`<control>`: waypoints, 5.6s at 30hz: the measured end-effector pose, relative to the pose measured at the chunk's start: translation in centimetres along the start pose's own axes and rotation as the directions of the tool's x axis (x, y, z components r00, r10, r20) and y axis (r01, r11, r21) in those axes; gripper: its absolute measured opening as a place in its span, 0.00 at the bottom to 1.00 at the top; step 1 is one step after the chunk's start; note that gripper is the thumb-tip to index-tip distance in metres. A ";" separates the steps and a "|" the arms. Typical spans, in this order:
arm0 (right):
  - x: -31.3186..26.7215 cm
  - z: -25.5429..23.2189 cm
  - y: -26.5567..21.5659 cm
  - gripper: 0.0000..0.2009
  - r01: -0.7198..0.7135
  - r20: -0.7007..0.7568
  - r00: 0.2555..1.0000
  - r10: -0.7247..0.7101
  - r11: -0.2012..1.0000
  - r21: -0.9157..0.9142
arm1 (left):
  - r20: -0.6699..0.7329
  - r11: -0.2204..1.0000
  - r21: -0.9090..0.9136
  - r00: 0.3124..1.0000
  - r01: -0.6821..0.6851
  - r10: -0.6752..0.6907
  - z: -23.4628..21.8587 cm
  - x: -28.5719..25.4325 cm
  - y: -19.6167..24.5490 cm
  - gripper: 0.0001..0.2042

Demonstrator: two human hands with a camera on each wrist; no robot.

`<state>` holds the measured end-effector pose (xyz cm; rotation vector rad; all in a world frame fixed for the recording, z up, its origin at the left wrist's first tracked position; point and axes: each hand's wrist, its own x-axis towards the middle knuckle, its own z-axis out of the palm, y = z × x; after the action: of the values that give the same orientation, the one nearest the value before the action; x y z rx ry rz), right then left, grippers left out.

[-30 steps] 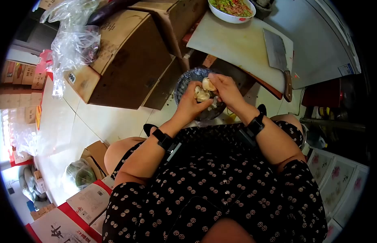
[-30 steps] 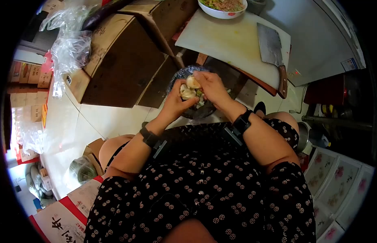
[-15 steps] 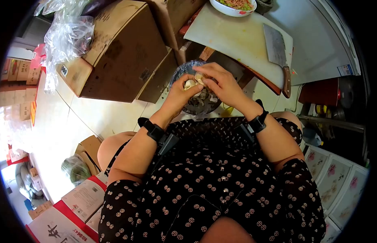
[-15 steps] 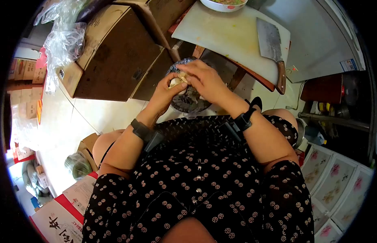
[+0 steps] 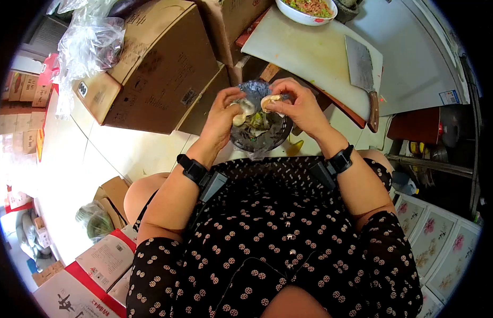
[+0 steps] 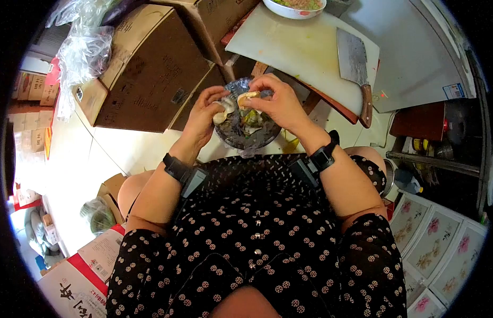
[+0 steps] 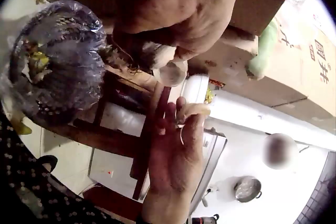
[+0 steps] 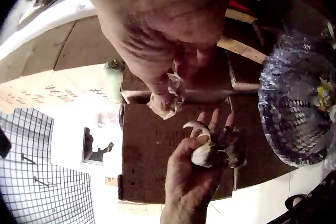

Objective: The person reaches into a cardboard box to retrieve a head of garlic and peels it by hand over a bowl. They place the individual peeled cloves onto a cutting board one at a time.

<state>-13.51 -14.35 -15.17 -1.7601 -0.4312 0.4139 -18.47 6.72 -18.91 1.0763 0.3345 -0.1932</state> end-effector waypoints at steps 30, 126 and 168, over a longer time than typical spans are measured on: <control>-0.8 0.1 -2.1 0.06 -0.200 0.322 0.941 0.104 0.939 0.280 | 0.378 0.864 0.487 0.923 -0.127 -0.077 0.9 -1.3 3.9 0.12; -1.3 1.1 -0.7 0.07 0.119 -0.040 0.991 -0.128 0.976 -0.184 | 0.120 0.944 0.329 0.992 -0.005 -0.037 2.1 -1.0 2.6 0.06; -1.3 1.1 -1.5 0.06 0.302 -0.123 0.925 -0.360 0.891 -0.339 | 0.134 1.000 -0.002 0.991 -0.020 0.020 1.7 -0.5 0.3 0.06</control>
<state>-15.26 -13.78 -13.89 -1.9639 -0.6834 -0.0688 -18.59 5.40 -17.73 1.0599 0.2035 -0.2464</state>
